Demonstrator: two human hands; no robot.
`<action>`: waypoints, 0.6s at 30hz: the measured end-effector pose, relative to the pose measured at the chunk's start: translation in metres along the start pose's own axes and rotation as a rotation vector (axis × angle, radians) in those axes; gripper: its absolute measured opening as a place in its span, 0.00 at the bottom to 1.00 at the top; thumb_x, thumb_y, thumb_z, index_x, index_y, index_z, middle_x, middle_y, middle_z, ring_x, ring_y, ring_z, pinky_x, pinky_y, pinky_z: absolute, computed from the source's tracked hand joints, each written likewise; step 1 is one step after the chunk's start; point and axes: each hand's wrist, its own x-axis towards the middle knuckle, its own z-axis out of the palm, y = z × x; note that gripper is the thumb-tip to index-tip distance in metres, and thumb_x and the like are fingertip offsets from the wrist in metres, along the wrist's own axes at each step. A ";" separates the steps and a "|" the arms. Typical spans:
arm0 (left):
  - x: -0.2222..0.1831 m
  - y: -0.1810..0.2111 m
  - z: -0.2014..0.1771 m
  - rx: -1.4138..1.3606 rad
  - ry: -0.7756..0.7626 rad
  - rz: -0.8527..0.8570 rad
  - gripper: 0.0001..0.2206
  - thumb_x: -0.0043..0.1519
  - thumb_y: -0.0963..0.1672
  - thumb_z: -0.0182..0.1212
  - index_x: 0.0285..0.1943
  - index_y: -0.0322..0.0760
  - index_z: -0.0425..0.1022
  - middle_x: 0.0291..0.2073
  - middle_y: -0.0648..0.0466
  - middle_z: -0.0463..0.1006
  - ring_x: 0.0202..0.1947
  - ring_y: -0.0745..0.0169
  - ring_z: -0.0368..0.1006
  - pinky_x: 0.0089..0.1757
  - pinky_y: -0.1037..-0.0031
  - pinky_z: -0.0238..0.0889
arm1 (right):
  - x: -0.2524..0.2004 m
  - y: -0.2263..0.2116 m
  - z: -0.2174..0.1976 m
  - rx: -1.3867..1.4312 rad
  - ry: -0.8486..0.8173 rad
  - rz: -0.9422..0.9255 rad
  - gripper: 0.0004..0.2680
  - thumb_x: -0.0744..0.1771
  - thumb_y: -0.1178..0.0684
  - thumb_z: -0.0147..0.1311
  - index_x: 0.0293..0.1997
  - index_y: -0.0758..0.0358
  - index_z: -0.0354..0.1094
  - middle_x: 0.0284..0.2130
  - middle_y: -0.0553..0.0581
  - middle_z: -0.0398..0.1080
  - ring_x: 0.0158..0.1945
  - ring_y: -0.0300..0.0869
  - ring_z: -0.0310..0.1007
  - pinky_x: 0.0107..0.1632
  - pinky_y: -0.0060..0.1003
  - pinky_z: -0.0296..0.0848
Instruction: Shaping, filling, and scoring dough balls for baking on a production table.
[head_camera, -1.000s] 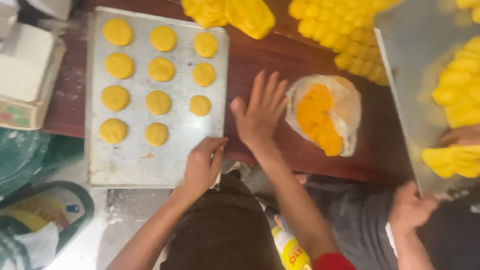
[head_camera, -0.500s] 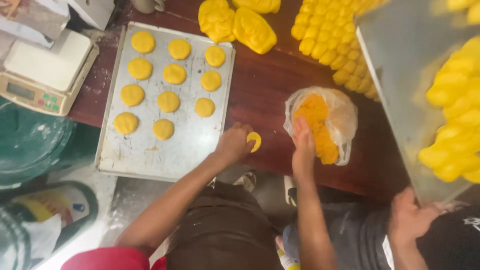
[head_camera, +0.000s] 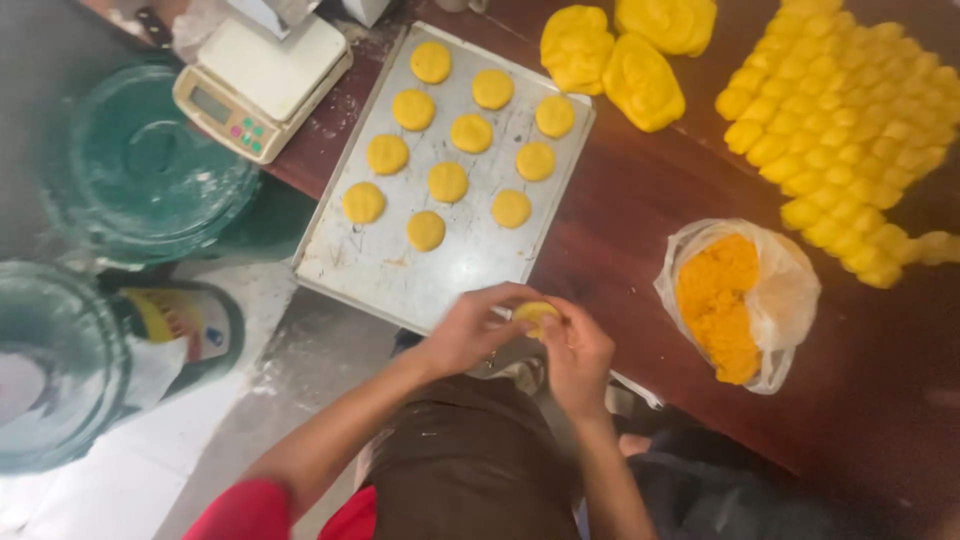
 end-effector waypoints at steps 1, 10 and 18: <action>-0.009 0.007 -0.018 -0.056 0.049 0.065 0.19 0.62 0.40 0.66 0.63 0.33 0.72 0.52 0.50 0.77 0.50 0.65 0.76 0.45 0.71 0.77 | -0.002 -0.026 0.019 -0.099 0.018 -0.045 0.10 0.70 0.58 0.53 0.56 0.71 0.72 0.43 0.64 0.77 0.44 0.41 0.77 0.48 0.33 0.76; 0.005 -0.034 -0.143 0.701 0.149 0.415 0.21 0.57 0.37 0.64 0.62 0.35 0.73 0.62 0.43 0.72 0.65 0.39 0.65 0.61 0.52 0.63 | 0.051 0.016 0.090 -1.052 0.072 -0.670 0.10 0.64 0.58 0.62 0.49 0.63 0.72 0.57 0.66 0.71 0.61 0.61 0.70 0.61 0.51 0.70; 0.036 -0.080 -0.169 0.804 -0.065 0.532 0.19 0.57 0.40 0.63 0.60 0.37 0.75 0.60 0.46 0.71 0.61 0.44 0.66 0.55 0.54 0.62 | 0.071 0.003 0.123 -1.114 0.134 -0.469 0.18 0.64 0.55 0.64 0.59 0.65 0.67 0.56 0.66 0.67 0.57 0.59 0.67 0.59 0.52 0.67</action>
